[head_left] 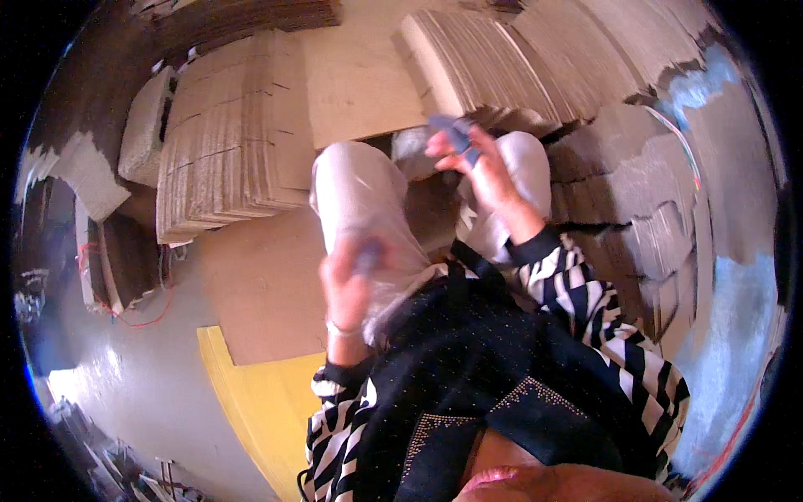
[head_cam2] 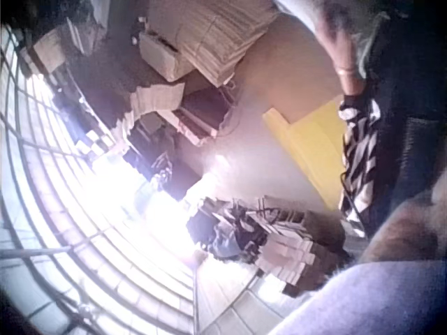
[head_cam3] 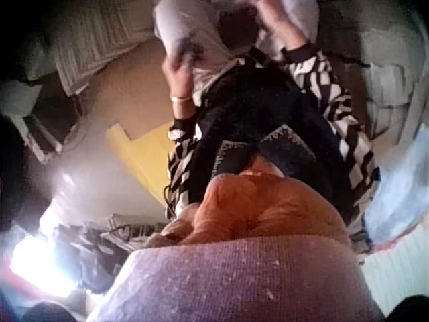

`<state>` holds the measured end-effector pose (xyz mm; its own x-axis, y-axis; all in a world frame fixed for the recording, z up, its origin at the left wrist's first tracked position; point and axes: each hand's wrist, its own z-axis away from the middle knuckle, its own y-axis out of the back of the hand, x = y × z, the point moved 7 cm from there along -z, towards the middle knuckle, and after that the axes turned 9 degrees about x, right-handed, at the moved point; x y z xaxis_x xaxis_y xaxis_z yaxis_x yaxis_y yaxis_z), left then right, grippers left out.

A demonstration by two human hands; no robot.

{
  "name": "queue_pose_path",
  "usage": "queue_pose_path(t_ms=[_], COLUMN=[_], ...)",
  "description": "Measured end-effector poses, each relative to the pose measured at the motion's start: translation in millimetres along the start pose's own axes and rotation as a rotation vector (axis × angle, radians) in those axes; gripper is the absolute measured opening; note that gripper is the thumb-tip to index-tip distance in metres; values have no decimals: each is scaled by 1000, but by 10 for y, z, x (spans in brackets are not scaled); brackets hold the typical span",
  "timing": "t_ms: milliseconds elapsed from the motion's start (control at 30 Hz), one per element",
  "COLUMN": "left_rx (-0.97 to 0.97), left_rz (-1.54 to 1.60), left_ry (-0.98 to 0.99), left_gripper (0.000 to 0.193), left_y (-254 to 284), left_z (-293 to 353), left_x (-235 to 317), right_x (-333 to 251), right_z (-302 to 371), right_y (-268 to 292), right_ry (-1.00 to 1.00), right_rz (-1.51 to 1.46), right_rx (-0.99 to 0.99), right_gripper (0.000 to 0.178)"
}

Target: The person sits on the floor and uses a knife to cut a stack of flat cardboard sheets into smaller rectangular pieces. They repeatedly slice through the cardboard and separate the cut sections.

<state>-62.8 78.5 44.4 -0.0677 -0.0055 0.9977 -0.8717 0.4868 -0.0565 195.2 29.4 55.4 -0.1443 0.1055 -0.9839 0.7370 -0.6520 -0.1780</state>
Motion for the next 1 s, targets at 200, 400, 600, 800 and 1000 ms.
queue_pose_path(t_ms=[200, 400, 600, 800, 1000], left_rx=[700, 532, 278, 357, 476], left_rz=[542, 1076, 1290, 1427, 1304], left_ry=[248, 695, 411, 436, 353], left_gripper=[30, 53, 60, 38, 33], left_y=[1804, 1099, 1307, 1020, 1393], left_z=[-90, -421, -764, -518, -333], left_x=[-1273, -1784, -1917, -1035, -1158], right_x=[-274, 170, 643, 832, 743], right_z=[-911, -819, -922, -868, -760], right_y=[298, -736, -1834, -2181, -2250], right_ry=[404, 103, -261, -172, 91], right_rz=[738, 495, 362, 584, 492], right_rx=[150, -291, -556, -669, -584], right_gripper=[43, 38, 55, 50, 57])
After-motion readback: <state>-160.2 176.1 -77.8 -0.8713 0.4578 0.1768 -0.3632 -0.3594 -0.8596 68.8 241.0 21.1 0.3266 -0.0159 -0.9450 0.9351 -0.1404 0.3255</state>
